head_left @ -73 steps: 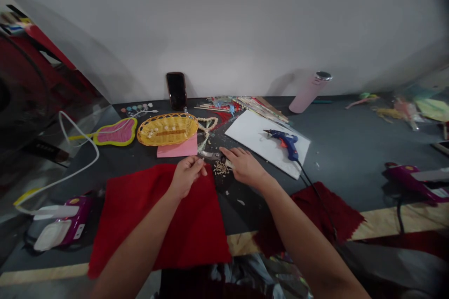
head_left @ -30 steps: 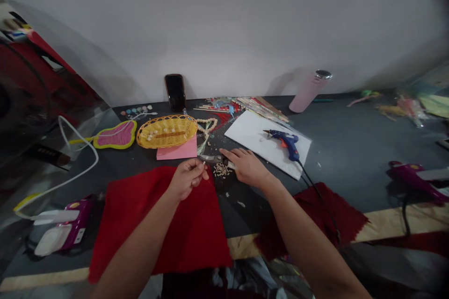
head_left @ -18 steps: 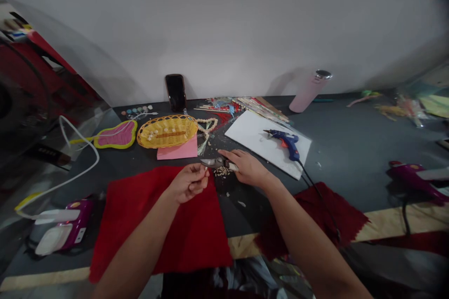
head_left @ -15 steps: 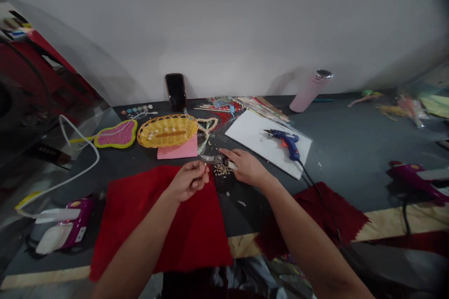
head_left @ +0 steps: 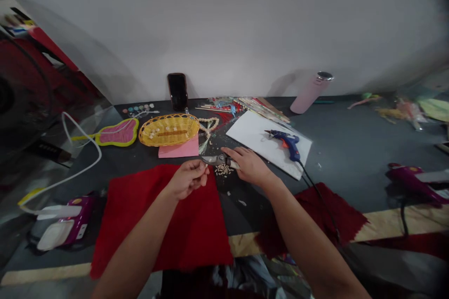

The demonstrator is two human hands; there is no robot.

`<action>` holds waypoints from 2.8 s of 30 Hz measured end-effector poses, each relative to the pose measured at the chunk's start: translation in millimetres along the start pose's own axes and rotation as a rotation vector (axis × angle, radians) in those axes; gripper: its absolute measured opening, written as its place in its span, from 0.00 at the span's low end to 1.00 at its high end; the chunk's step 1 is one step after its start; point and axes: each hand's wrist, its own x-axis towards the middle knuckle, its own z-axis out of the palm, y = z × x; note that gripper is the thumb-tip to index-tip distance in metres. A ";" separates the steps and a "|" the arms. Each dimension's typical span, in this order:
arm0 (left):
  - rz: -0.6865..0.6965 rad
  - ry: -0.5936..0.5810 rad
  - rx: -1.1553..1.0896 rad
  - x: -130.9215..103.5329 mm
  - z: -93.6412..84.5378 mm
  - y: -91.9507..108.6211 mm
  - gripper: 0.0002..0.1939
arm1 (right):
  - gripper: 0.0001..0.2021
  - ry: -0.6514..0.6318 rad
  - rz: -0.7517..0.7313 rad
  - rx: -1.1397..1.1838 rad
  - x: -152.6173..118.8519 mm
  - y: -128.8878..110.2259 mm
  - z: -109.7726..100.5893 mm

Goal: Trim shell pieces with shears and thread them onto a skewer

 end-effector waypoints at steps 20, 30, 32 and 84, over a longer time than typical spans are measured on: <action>0.327 0.318 0.230 15.5 3.3 -17.3 0.11 | 0.32 -0.029 0.148 -0.083 -0.6 -5.4 3.7; 0.070 0.082 0.053 6.5 -0.9 -5.6 0.13 | 0.35 -0.076 0.048 0.026 0.2 -0.8 0.5; 0.058 0.061 0.029 6.7 -2.9 -5.3 0.12 | 0.32 -0.076 0.064 0.022 1.0 -3.3 -0.7; 0.279 0.133 0.040 3.8 1.7 -6.4 0.14 | 0.23 -0.091 -0.004 0.141 -3.3 -6.2 -3.6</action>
